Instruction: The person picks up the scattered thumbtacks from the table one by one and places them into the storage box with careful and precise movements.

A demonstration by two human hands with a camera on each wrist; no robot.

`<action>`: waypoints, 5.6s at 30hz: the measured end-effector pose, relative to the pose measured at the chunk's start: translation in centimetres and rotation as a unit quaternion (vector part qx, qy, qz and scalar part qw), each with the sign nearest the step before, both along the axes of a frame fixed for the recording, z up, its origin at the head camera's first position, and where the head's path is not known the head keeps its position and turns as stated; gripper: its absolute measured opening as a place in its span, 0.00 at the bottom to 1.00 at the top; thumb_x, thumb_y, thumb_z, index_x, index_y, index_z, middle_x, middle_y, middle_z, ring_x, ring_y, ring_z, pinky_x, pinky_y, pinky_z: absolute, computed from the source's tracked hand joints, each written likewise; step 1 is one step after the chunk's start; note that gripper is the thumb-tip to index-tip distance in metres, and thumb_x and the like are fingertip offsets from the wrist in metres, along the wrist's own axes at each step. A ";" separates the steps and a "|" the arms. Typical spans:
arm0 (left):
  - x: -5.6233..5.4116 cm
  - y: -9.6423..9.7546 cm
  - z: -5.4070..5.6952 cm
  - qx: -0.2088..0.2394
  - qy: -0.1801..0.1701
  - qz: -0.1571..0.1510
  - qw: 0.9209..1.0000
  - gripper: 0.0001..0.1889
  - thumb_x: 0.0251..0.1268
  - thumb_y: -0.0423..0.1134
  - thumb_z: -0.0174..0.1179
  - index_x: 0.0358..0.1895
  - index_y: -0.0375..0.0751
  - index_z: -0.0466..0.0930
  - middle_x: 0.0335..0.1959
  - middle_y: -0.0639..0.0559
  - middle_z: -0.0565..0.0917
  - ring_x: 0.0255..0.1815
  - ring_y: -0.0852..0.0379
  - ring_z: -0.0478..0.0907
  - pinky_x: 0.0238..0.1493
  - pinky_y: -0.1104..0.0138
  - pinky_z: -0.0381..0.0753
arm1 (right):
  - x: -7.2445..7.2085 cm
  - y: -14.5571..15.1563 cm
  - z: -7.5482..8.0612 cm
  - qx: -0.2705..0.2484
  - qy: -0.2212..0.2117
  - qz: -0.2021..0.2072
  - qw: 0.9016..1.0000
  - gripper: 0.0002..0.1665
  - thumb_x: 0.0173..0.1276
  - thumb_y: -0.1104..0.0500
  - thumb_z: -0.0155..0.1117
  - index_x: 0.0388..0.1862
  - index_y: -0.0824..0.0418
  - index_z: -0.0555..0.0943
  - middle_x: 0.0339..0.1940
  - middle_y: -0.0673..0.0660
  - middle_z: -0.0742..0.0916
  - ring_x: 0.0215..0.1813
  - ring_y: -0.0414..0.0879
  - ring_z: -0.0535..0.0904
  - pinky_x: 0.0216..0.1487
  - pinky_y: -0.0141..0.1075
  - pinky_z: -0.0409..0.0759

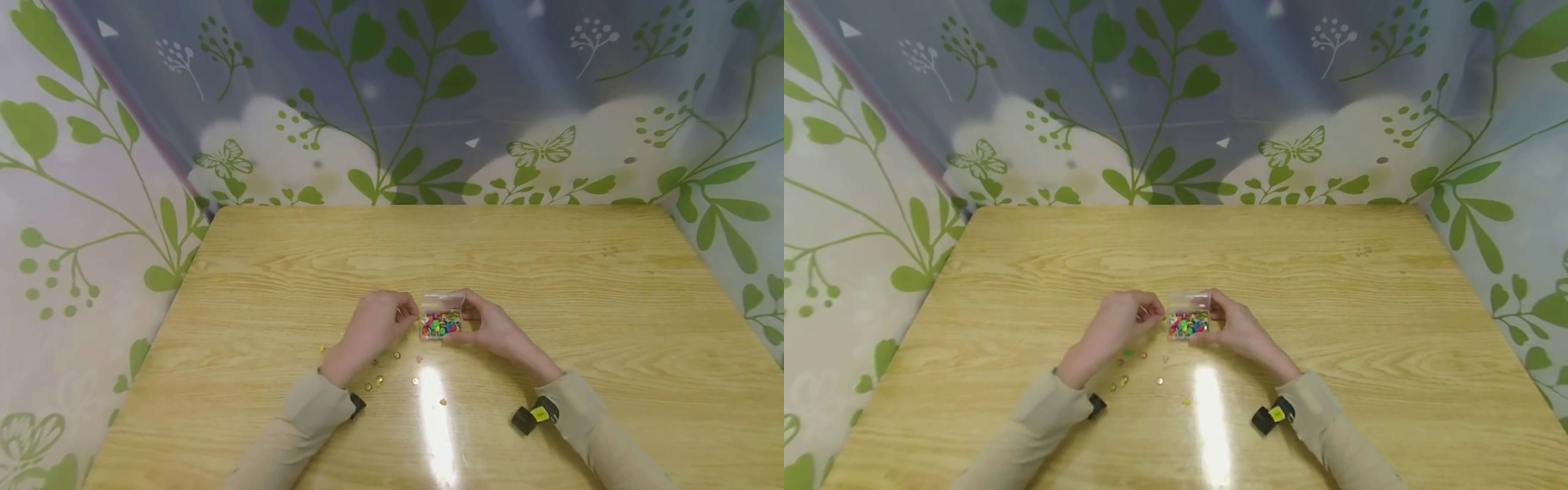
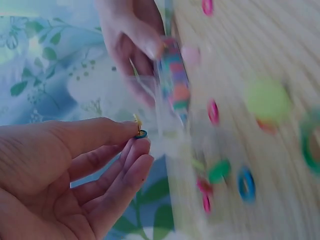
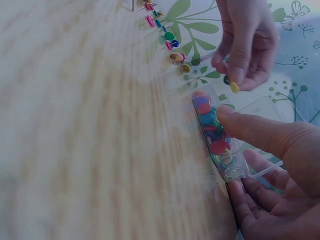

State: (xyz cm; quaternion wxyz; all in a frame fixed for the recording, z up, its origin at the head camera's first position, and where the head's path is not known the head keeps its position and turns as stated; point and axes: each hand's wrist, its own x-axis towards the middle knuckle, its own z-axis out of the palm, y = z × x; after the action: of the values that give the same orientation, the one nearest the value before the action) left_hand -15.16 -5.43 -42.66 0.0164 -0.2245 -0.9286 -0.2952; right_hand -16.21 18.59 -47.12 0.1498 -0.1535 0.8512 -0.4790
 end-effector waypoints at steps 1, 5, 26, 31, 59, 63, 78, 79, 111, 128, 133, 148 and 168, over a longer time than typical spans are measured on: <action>0.0 0.4 0.1 0.001 -0.001 -0.005 1.000 0.05 0.65 0.31 0.66 0.32 0.45 0.87 0.29 0.54 0.87 0.31 0.61 0.83 0.34 0.73 0.80 | 0.0 0.0 0.0 -0.002 0.002 0.001 1.000 0.40 0.58 0.57 0.80 0.68 0.59 0.72 0.66 0.66 0.80 0.64 0.63 0.79 0.69 0.58 0.71; 0.1 2.0 0.2 0.013 -0.003 -0.021 1.000 0.03 0.66 0.32 0.66 0.34 0.43 0.87 0.30 0.54 0.88 0.31 0.61 0.83 0.34 0.76 0.80 | 0.0 0.0 0.0 -0.012 0.012 0.010 1.000 0.38 0.59 0.57 0.80 0.66 0.59 0.73 0.65 0.66 0.80 0.63 0.63 0.79 0.67 0.58 0.73; -0.3 -0.8 1.0 0.000 0.000 0.061 0.998 0.04 0.71 0.39 0.64 0.41 0.48 0.88 0.37 0.54 0.90 0.32 0.59 0.85 0.29 0.69 0.80 | 0.0 0.1 0.0 -0.008 0.004 0.008 1.000 0.39 0.59 0.57 0.80 0.67 0.59 0.73 0.64 0.66 0.80 0.63 0.63 0.79 0.69 0.59 0.70; -0.5 -3.4 1.2 -0.009 -0.020 0.097 0.995 0.03 0.70 0.39 0.65 0.41 0.48 0.88 0.38 0.55 0.90 0.35 0.57 0.86 0.35 0.65 0.83 | 0.0 0.2 0.0 0.000 -0.002 0.001 1.000 0.40 0.57 0.56 0.81 0.67 0.58 0.73 0.65 0.66 0.80 0.64 0.64 0.78 0.69 0.59 0.70; -0.6 -6.2 -1.1 -0.073 -0.063 0.114 0.989 0.06 0.63 0.39 0.71 0.30 0.48 0.85 0.27 0.56 0.86 0.22 0.62 0.75 0.23 0.70 0.70 | 0.1 0.0 0.1 -0.016 0.004 0.012 1.000 0.38 0.59 0.57 0.80 0.67 0.59 0.73 0.64 0.66 0.80 0.63 0.63 0.79 0.68 0.61 0.69; -0.3 -5.3 -0.7 -0.060 -0.038 0.105 0.992 0.05 0.63 0.39 0.71 0.30 0.49 0.85 0.30 0.55 0.89 0.27 0.61 0.82 0.27 0.68 0.77 | 0.1 0.0 0.1 -0.015 0.002 0.009 1.000 0.38 0.59 0.57 0.80 0.66 0.59 0.73 0.64 0.66 0.80 0.63 0.63 0.79 0.68 0.60 0.70; 0.2 -0.6 1.2 -0.022 -0.036 0.013 0.999 0.02 0.66 0.40 0.69 0.37 0.49 0.86 0.33 0.58 0.89 0.32 0.62 0.84 0.30 0.71 0.80 | 0.0 -0.2 0.0 -0.010 0.000 0.005 1.000 0.38 0.58 0.59 0.80 0.66 0.59 0.73 0.64 0.66 0.80 0.63 0.63 0.79 0.69 0.61 0.68; 0.3 -0.3 1.3 -0.021 -0.038 0.007 0.999 0.02 0.66 0.40 0.69 0.38 0.49 0.86 0.33 0.58 0.89 0.32 0.62 0.84 0.30 0.71 0.80 | 0.0 -0.2 0.0 -0.011 -0.001 0.005 1.000 0.38 0.58 0.59 0.80 0.66 0.59 0.73 0.64 0.66 0.80 0.63 0.63 0.80 0.69 0.60 0.69; 0.5 -7.6 0.4 -0.071 -0.068 0.106 0.989 0.03 0.63 0.39 0.71 0.35 0.47 0.87 0.32 0.56 0.88 0.31 0.60 0.82 0.32 0.66 0.79 | 0.0 -0.1 0.1 0.002 -0.005 -0.001 1.000 0.40 0.58 0.57 0.80 0.67 0.59 0.73 0.64 0.66 0.80 0.64 0.63 0.78 0.71 0.61 0.67; 0.5 -8.5 -1.0 -0.081 -0.061 0.125 0.987 0.05 0.64 0.38 0.69 0.30 0.48 0.84 0.24 0.57 0.83 0.22 0.61 0.72 0.23 0.69 0.69 | 0.1 -0.1 0.0 0.000 -0.004 -0.001 1.000 0.39 0.58 0.56 0.80 0.67 0.58 0.74 0.64 0.66 0.80 0.64 0.64 0.78 0.69 0.60 0.69; 0.4 -7.7 -0.8 -0.075 -0.033 0.119 0.989 0.05 0.65 0.38 0.69 0.31 0.46 0.84 0.28 0.54 0.87 0.24 0.61 0.77 0.24 0.69 0.73 | 0.1 0.0 -0.1 0.004 -0.006 -0.005 1.000 0.40 0.58 0.56 0.80 0.67 0.57 0.73 0.65 0.65 0.80 0.64 0.63 0.78 0.70 0.60 0.68; 0.2 -2.2 0.3 -0.029 -0.028 0.036 0.999 0.06 0.63 0.39 0.71 0.31 0.52 0.83 0.29 0.59 0.88 0.30 0.63 0.83 0.31 0.68 0.80 | 0.0 -0.1 0.0 0.003 0.001 -0.001 1.000 0.39 0.58 0.56 0.80 0.67 0.58 0.73 0.64 0.66 0.81 0.63 0.63 0.79 0.69 0.60 0.69; -0.3 -0.3 0.4 -0.030 -0.017 0.004 0.999 0.05 0.70 0.44 0.65 0.44 0.53 0.89 0.36 0.58 0.90 0.32 0.62 0.84 0.26 0.71 0.77 | 0.0 0.0 0.1 -0.015 -0.002 0.004 1.000 0.39 0.58 0.58 0.80 0.67 0.57 0.74 0.65 0.64 0.81 0.63 0.63 0.79 0.69 0.61 0.68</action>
State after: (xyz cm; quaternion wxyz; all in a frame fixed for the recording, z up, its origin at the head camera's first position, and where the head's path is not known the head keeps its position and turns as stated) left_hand -15.41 -5.77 -42.27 -0.0048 -0.2167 -0.9380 -0.2706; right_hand -16.25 18.55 -47.07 0.1511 -0.1580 0.8430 -0.4914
